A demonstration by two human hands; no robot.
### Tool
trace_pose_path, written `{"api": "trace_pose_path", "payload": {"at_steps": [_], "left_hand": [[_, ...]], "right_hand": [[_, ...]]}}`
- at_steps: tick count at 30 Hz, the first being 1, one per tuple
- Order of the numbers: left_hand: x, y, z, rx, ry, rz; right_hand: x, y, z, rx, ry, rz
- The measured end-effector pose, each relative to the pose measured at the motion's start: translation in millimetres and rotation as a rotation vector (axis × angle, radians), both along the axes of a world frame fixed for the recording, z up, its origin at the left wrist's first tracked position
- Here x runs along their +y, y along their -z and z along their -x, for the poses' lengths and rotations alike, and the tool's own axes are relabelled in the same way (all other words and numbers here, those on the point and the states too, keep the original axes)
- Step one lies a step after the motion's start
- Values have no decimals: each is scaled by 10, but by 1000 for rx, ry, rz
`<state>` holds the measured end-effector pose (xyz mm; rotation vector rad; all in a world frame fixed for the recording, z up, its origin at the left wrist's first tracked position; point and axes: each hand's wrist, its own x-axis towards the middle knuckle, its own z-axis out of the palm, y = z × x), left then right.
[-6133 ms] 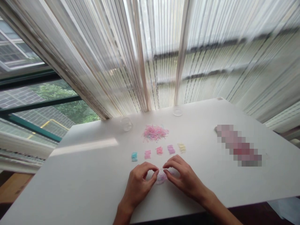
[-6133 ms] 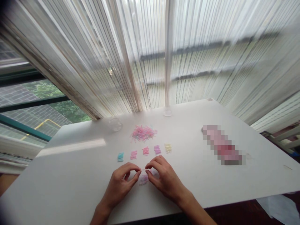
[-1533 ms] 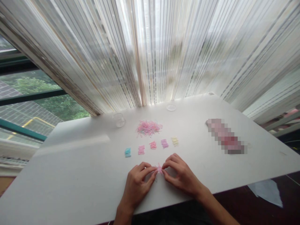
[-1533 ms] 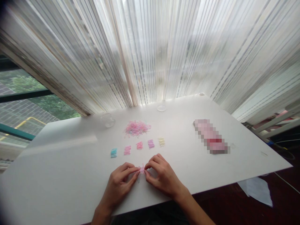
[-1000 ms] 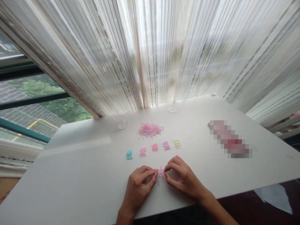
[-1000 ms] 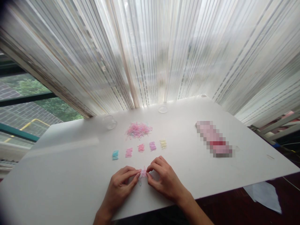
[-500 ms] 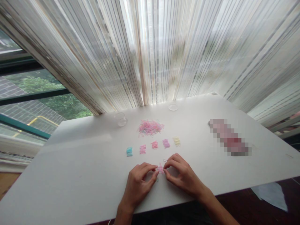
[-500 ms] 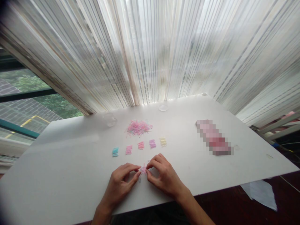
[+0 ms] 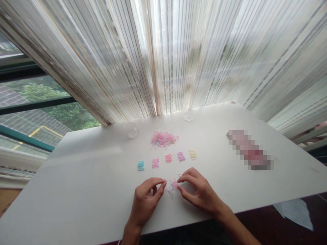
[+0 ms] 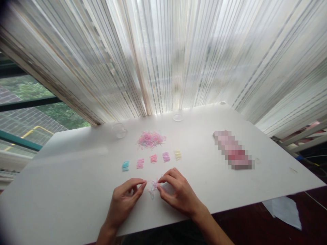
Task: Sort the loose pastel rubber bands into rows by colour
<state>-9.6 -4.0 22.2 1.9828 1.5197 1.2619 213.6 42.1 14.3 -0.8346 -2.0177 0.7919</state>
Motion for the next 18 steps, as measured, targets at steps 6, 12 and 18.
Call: {"api": "trace_pose_path", "payload": {"at_steps": [6,12,18], "left_hand": [[173,-227,380,87,-138,-67],[338,-157,472,104,-97,25],[384,-34,457,205,-76,77]], "right_hand": [[15,10,-1,-18,-19,10],[18,32,4,-30,-21,23],[11,27,-5,-32,-30,19]]}}
